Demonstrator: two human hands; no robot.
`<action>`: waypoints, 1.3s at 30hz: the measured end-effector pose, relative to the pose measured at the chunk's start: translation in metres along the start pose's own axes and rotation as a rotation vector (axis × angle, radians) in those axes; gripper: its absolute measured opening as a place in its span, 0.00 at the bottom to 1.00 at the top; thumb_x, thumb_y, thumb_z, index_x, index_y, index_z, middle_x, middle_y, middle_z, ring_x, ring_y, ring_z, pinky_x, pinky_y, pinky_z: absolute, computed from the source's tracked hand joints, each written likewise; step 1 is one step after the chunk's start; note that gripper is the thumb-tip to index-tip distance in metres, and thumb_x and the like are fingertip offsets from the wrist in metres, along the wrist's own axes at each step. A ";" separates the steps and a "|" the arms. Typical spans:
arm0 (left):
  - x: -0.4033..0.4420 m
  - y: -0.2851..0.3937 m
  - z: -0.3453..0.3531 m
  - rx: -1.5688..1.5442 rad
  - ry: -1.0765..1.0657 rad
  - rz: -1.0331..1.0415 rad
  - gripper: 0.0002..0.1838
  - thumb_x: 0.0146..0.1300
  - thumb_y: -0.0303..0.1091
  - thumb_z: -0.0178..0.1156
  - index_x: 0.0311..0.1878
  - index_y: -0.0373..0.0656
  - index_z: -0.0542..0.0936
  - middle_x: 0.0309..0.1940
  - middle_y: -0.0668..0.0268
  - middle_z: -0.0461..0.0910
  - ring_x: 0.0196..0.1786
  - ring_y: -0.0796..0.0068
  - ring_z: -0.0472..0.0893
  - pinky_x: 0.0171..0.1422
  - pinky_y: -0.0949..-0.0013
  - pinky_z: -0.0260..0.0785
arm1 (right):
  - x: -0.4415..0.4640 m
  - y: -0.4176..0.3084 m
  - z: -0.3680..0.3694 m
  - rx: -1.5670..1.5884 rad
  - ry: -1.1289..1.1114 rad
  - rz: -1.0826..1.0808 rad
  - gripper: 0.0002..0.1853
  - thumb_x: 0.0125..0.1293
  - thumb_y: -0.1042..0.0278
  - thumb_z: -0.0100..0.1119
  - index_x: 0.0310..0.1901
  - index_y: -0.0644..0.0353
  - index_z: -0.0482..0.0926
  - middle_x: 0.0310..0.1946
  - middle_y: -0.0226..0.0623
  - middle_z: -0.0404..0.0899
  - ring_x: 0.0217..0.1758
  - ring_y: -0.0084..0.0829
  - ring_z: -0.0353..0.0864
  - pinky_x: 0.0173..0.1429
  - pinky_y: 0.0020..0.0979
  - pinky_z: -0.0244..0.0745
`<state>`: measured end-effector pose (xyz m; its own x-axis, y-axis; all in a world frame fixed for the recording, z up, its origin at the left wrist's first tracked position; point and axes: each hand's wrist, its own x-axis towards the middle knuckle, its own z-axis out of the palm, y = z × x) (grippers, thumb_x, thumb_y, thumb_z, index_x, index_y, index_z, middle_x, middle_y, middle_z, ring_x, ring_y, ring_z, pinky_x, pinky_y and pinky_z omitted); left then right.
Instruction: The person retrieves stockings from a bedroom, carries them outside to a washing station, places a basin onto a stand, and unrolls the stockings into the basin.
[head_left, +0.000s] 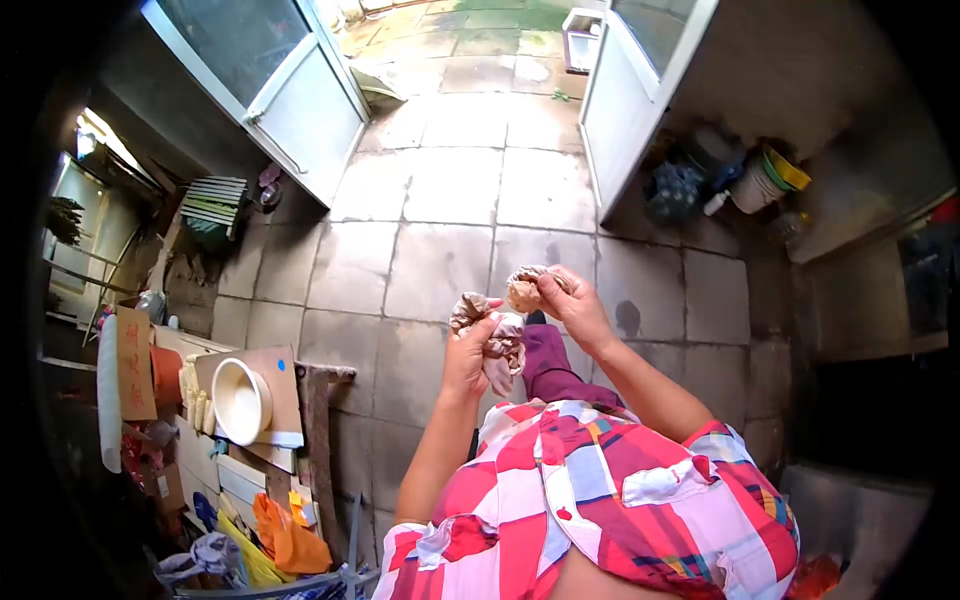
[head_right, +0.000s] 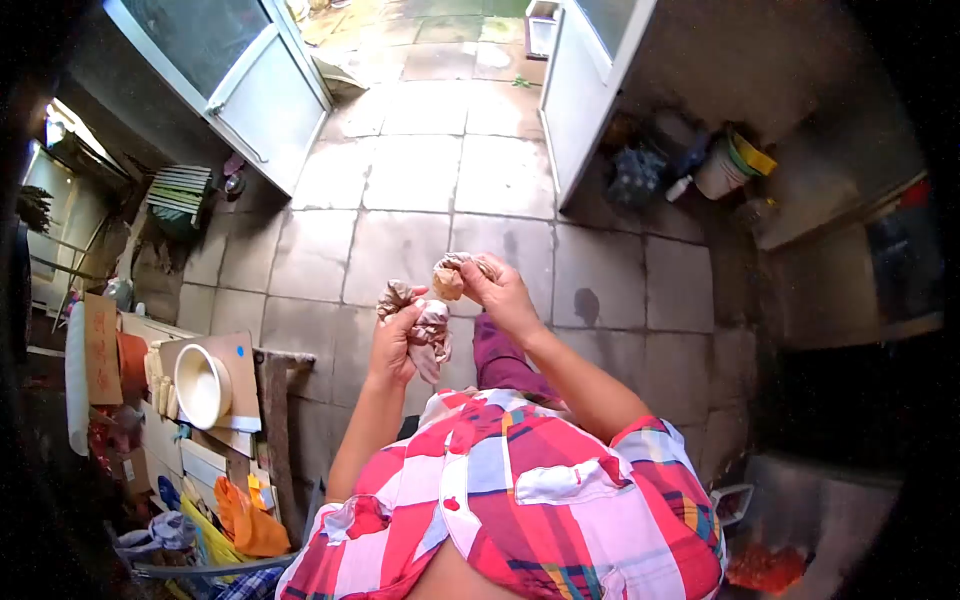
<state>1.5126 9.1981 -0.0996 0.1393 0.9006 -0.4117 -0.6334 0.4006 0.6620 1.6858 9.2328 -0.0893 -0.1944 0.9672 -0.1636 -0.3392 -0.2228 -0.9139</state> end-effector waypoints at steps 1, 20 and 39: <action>0.026 0.009 0.001 0.039 -0.029 -0.007 0.15 0.59 0.23 0.53 0.51 0.39 0.71 0.35 0.62 0.78 0.34 0.73 0.80 0.35 0.70 0.75 | 0.026 -0.008 -0.008 -0.047 -0.051 0.009 0.11 0.67 0.63 0.52 0.43 0.63 0.74 0.36 0.28 0.76 0.39 0.16 0.75 0.43 0.18 0.72; 0.364 0.165 0.073 0.049 -0.001 0.021 0.12 0.59 0.32 0.61 0.46 0.40 0.76 0.36 0.66 0.79 0.35 0.76 0.79 0.37 0.73 0.74 | 0.382 -0.110 -0.031 -0.893 -0.235 -0.424 0.13 0.61 0.67 0.55 0.48 0.52 0.76 0.29 0.41 0.70 0.31 0.42 0.73 0.36 0.35 0.69; 0.726 0.348 0.106 0.218 -0.237 -0.147 0.12 0.62 0.32 0.55 0.47 0.37 0.73 0.32 0.62 0.80 0.30 0.73 0.81 0.30 0.69 0.75 | 0.751 -0.153 -0.069 -0.720 0.021 -0.168 0.14 0.58 0.60 0.62 0.43 0.59 0.78 0.34 0.35 0.81 0.36 0.31 0.80 0.40 0.28 0.75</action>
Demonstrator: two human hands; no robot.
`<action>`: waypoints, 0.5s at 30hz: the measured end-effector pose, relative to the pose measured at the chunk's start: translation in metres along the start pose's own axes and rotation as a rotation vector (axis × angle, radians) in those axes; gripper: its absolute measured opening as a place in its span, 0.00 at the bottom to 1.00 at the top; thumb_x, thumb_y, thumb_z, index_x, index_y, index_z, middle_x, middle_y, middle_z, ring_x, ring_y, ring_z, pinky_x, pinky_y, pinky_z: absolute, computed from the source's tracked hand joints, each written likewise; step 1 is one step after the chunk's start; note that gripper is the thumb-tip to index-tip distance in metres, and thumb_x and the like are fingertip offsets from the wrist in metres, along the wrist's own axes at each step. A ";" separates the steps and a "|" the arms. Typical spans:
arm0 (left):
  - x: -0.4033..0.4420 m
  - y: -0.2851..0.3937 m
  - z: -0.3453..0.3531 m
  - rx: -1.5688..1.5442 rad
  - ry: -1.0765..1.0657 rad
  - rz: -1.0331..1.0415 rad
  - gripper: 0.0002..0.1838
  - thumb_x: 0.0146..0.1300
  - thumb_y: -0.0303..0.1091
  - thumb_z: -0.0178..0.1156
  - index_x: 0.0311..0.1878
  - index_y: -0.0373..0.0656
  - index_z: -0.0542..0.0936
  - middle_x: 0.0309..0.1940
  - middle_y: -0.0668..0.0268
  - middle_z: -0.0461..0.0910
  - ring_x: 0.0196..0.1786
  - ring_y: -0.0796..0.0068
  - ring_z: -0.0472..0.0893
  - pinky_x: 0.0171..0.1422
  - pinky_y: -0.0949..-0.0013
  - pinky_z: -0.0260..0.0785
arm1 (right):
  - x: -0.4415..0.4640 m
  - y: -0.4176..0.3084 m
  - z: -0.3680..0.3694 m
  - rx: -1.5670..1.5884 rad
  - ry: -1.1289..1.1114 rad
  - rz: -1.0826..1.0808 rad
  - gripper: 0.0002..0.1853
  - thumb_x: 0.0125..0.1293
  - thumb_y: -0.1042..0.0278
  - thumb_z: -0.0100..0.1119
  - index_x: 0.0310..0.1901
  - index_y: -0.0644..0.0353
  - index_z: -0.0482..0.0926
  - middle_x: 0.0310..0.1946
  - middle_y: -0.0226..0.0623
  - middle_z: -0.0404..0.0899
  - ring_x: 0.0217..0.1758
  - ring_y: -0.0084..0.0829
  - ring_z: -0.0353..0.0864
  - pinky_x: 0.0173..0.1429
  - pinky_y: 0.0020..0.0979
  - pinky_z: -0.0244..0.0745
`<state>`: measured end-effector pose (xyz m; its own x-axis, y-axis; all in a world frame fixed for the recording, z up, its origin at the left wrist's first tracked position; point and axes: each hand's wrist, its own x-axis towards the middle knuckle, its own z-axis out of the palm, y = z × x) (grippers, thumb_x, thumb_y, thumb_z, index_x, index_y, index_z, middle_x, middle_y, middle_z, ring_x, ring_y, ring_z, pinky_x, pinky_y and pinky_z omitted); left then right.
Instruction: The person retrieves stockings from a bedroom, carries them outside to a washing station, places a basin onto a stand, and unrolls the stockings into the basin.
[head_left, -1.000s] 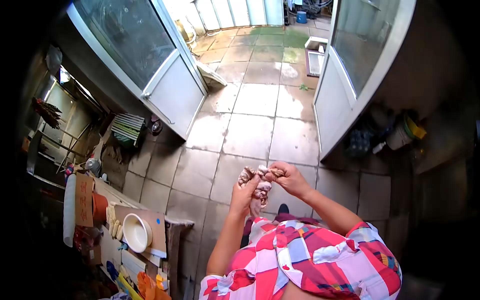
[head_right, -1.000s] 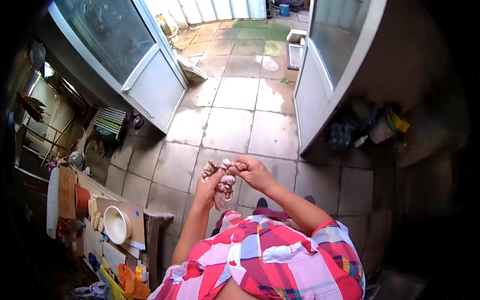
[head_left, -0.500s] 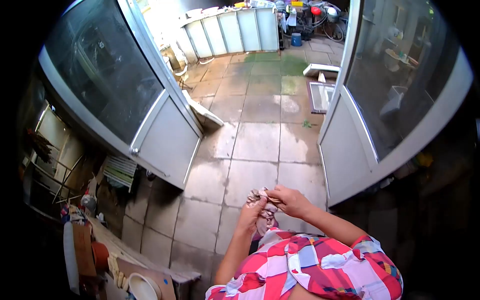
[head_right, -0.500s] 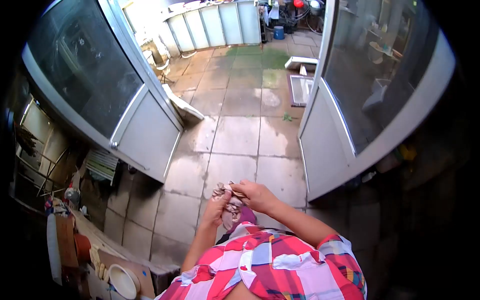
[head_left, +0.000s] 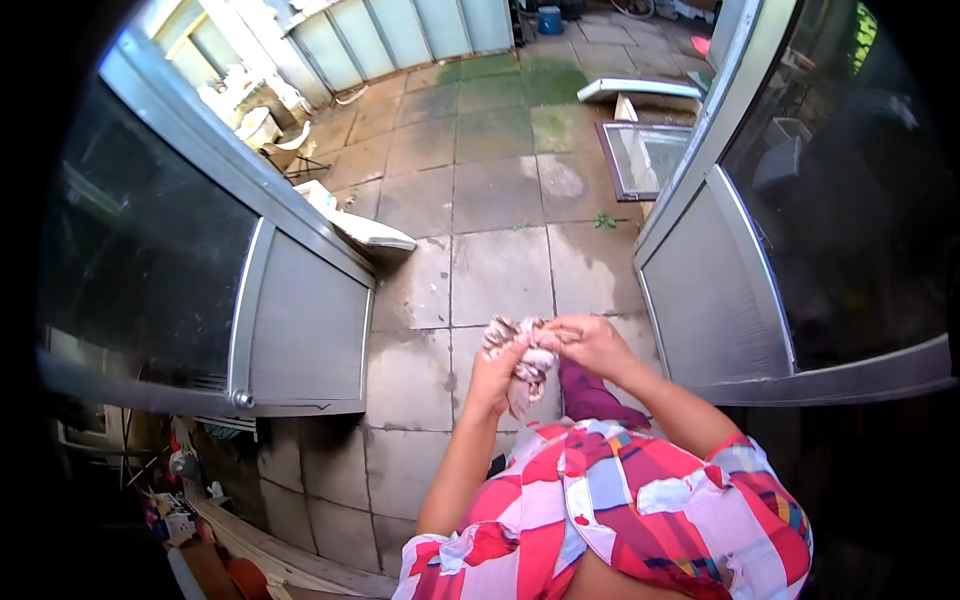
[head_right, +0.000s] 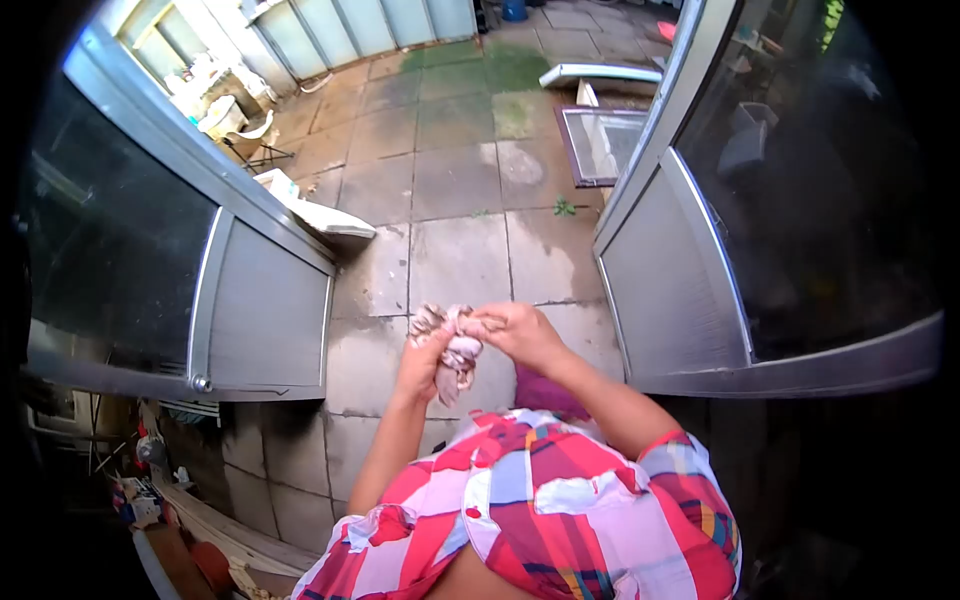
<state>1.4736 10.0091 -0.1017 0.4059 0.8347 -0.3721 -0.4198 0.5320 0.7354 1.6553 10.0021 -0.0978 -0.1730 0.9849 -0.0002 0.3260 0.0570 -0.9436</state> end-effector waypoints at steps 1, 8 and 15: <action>0.020 0.009 -0.003 -0.045 0.032 0.008 0.13 0.62 0.32 0.55 0.48 0.37 0.73 0.33 0.61 0.80 0.31 0.72 0.81 0.30 0.69 0.75 | 0.023 0.007 -0.003 0.238 -0.024 0.047 0.14 0.60 0.63 0.61 0.42 0.63 0.77 0.32 0.33 0.81 0.34 0.25 0.80 0.39 0.26 0.74; 0.152 0.103 -0.012 -0.132 0.119 0.014 0.12 0.62 0.31 0.57 0.47 0.37 0.74 0.36 0.60 0.80 0.35 0.72 0.81 0.35 0.69 0.75 | 0.189 0.007 -0.042 0.647 -0.077 0.198 0.10 0.63 0.64 0.57 0.37 0.64 0.77 0.28 0.26 0.77 0.30 0.15 0.72 0.35 0.19 0.69; 0.243 0.189 -0.050 -0.316 0.217 0.163 0.15 0.62 0.33 0.57 0.49 0.34 0.73 0.40 0.56 0.79 0.39 0.67 0.81 0.42 0.67 0.76 | 0.356 -0.015 -0.061 0.539 -0.236 0.295 0.13 0.64 0.59 0.56 0.36 0.61 0.78 0.26 0.22 0.75 0.26 0.11 0.67 0.28 0.16 0.61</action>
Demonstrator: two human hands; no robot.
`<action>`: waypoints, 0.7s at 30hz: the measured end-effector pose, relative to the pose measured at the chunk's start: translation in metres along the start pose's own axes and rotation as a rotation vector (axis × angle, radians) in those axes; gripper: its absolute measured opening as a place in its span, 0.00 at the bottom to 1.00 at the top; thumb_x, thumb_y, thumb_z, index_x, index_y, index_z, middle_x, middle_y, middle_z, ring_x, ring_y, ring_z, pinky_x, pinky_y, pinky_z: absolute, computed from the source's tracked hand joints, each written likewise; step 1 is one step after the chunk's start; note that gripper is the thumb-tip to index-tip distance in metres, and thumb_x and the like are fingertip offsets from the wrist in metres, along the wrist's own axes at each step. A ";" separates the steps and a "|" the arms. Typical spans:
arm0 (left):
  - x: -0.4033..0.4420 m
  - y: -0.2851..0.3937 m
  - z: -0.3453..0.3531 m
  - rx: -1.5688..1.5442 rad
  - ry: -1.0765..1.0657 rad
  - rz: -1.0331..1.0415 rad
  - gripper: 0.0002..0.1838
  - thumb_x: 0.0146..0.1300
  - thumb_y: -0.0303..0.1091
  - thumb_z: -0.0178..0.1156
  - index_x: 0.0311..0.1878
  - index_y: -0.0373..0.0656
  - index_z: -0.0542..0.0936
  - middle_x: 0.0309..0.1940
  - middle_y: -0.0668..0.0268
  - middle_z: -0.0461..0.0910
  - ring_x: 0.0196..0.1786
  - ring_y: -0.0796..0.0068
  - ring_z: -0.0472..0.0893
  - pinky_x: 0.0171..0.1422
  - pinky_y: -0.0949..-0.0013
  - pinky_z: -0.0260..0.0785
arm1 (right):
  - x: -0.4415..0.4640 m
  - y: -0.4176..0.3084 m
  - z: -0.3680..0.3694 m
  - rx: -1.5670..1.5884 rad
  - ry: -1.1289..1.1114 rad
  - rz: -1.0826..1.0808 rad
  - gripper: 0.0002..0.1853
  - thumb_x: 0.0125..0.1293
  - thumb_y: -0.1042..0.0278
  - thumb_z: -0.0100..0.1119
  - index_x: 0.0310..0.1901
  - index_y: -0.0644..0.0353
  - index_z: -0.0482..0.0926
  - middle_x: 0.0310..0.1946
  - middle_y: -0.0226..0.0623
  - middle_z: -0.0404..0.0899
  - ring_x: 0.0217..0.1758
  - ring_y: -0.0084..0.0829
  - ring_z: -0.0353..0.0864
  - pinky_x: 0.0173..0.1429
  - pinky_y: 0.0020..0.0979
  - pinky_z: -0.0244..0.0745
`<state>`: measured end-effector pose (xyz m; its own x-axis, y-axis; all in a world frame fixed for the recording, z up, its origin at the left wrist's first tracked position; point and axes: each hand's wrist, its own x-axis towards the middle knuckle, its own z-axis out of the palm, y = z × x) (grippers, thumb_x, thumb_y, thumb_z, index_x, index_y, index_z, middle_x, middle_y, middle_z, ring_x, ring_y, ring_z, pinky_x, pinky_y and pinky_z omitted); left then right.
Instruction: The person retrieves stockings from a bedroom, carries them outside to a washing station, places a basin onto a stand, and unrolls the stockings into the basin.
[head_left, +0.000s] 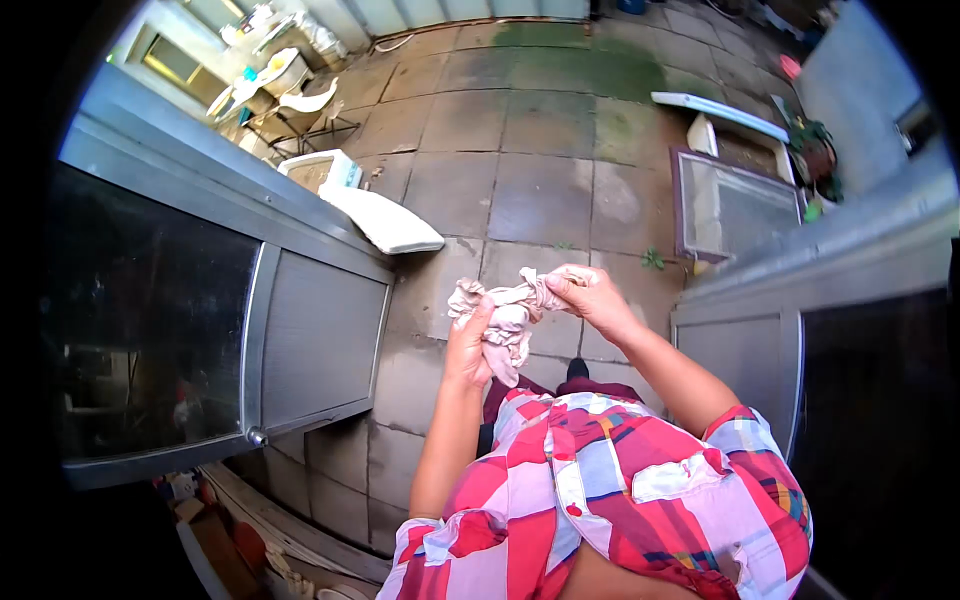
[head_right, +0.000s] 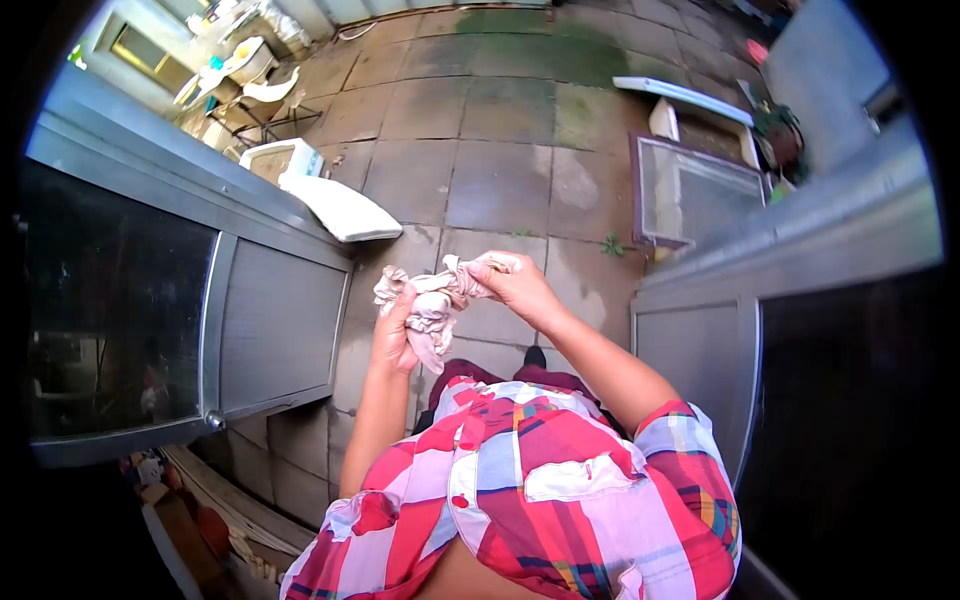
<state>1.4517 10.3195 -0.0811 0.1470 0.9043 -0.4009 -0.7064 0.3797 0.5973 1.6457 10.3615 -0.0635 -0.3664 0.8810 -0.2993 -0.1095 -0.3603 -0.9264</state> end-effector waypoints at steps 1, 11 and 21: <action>0.014 0.010 -0.003 -0.074 0.018 0.030 0.16 0.62 0.34 0.56 0.49 0.33 0.72 0.41 0.56 0.79 0.40 0.66 0.81 0.42 0.66 0.76 | 0.021 -0.003 -0.001 0.018 -0.012 0.015 0.13 0.64 0.57 0.55 0.35 0.60 0.78 0.25 0.22 0.75 0.26 0.11 0.66 0.27 0.16 0.59; 0.171 0.164 -0.077 -0.213 -0.051 0.122 0.29 0.64 0.44 0.52 0.59 0.30 0.63 0.55 0.49 0.70 0.48 0.62 0.78 0.41 0.62 0.78 | 0.244 -0.040 -0.001 -0.105 0.251 -0.086 0.15 0.67 0.54 0.50 0.35 0.58 0.78 0.22 0.20 0.72 0.23 0.13 0.64 0.27 0.18 0.59; 0.346 0.263 -0.075 -0.098 -0.285 -0.031 0.30 0.65 0.48 0.49 0.62 0.36 0.61 0.62 0.48 0.63 0.53 0.60 0.75 0.47 0.61 0.75 | 0.405 -0.084 0.031 -0.212 -0.128 -0.221 0.27 0.70 0.53 0.40 0.66 0.57 0.58 0.61 0.38 0.62 0.53 0.28 0.70 0.52 0.29 0.69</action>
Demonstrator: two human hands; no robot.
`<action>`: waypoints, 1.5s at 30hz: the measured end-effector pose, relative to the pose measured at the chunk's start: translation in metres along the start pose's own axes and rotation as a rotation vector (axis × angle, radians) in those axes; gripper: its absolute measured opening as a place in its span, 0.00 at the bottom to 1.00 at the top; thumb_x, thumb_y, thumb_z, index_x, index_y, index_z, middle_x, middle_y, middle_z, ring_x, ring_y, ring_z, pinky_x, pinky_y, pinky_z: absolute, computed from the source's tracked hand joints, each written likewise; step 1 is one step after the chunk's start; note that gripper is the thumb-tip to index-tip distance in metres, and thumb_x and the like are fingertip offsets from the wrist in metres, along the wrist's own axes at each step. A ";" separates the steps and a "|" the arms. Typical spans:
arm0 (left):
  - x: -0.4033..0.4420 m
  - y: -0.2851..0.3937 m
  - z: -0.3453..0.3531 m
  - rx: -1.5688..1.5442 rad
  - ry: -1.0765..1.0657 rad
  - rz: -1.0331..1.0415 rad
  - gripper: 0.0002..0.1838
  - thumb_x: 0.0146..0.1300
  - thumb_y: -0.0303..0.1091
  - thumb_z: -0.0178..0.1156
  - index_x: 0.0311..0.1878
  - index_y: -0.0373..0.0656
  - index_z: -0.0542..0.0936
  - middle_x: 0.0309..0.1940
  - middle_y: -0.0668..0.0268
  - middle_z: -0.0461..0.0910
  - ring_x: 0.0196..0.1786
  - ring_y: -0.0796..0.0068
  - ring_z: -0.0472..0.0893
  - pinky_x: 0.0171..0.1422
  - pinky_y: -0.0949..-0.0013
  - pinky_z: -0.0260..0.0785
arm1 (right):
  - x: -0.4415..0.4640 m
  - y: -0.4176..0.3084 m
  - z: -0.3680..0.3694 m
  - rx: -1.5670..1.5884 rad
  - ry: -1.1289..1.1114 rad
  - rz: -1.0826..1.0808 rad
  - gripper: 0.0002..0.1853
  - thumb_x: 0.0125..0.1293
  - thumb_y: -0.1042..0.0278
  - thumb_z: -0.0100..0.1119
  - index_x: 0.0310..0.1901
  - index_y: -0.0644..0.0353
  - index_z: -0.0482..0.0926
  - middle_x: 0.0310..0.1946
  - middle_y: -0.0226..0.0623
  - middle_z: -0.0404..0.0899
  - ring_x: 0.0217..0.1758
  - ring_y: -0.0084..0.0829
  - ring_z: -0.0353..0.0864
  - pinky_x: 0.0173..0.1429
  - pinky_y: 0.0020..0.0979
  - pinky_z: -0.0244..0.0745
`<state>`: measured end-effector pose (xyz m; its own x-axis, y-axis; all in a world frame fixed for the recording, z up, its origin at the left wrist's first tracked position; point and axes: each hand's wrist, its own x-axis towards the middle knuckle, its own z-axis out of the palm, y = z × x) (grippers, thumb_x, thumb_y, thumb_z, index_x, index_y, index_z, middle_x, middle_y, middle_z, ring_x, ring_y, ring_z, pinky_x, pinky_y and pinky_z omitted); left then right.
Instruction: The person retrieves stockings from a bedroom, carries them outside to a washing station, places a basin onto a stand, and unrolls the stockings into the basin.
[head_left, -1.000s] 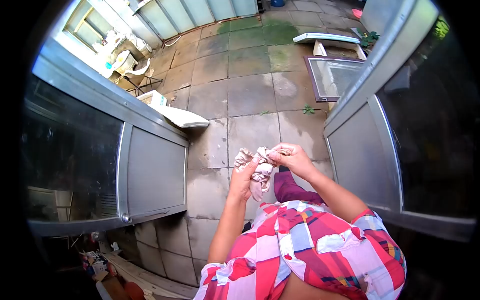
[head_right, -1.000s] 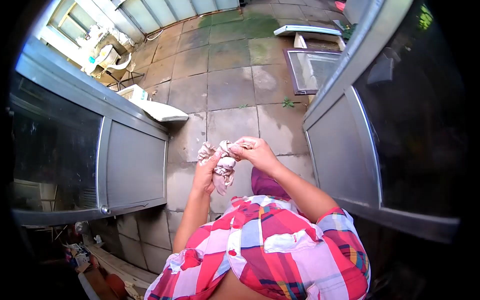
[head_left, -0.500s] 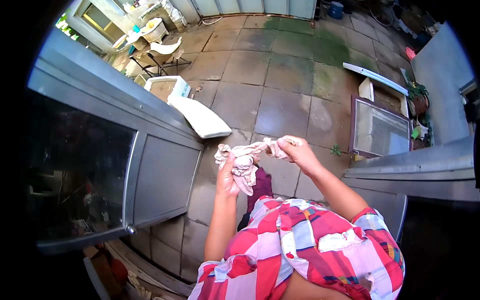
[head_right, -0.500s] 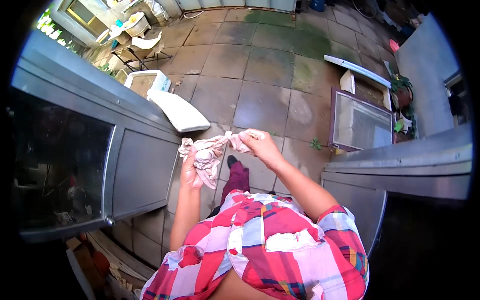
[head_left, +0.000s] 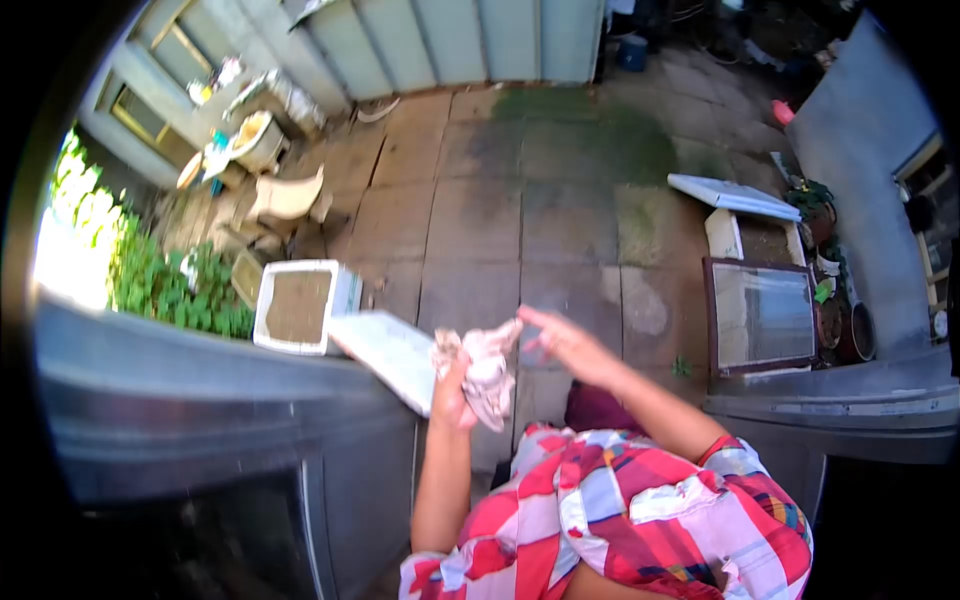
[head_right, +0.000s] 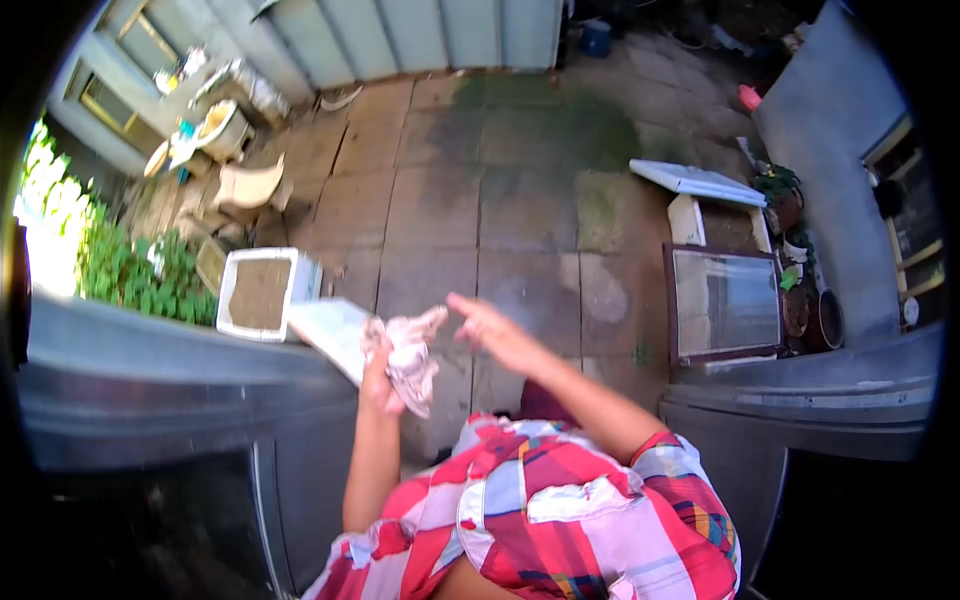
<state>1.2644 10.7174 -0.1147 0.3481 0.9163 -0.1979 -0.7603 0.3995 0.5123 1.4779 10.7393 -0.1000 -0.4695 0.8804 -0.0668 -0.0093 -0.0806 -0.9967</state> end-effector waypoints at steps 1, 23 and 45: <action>0.013 0.007 0.007 -0.025 -0.032 -0.040 0.29 0.65 0.49 0.48 0.61 0.37 0.62 0.59 0.51 0.67 0.53 0.59 0.75 0.47 0.58 0.75 | 0.017 -0.006 0.007 0.220 -0.054 0.127 0.28 0.70 0.53 0.40 0.67 0.55 0.54 0.59 0.36 0.63 0.50 0.25 0.71 0.48 0.28 0.71; 0.330 0.154 -0.034 0.078 0.403 0.176 0.19 0.63 0.40 0.55 0.52 0.37 0.71 0.37 0.59 0.78 0.35 0.68 0.79 0.38 0.62 0.76 | 0.400 -0.049 -0.207 0.662 0.188 0.059 0.14 0.68 0.55 0.48 0.29 0.56 0.69 0.18 0.23 0.66 0.17 0.11 0.57 0.20 0.16 0.53; 0.623 0.438 -0.102 0.309 0.196 -0.004 0.10 0.57 0.29 0.61 0.41 0.40 0.75 0.34 0.66 0.77 0.36 0.76 0.78 0.39 0.72 0.72 | 0.813 -0.086 -0.169 -0.044 -0.153 0.084 0.10 0.59 0.68 0.62 0.41 0.60 0.76 0.33 0.25 0.75 0.36 0.14 0.69 0.41 0.18 0.66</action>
<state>1.0927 11.4656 -0.0986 0.2161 0.9146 -0.3419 -0.5469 0.4034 0.7336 1.2465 11.5406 -0.0768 -0.5957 0.7899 -0.1454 0.0727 -0.1272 -0.9892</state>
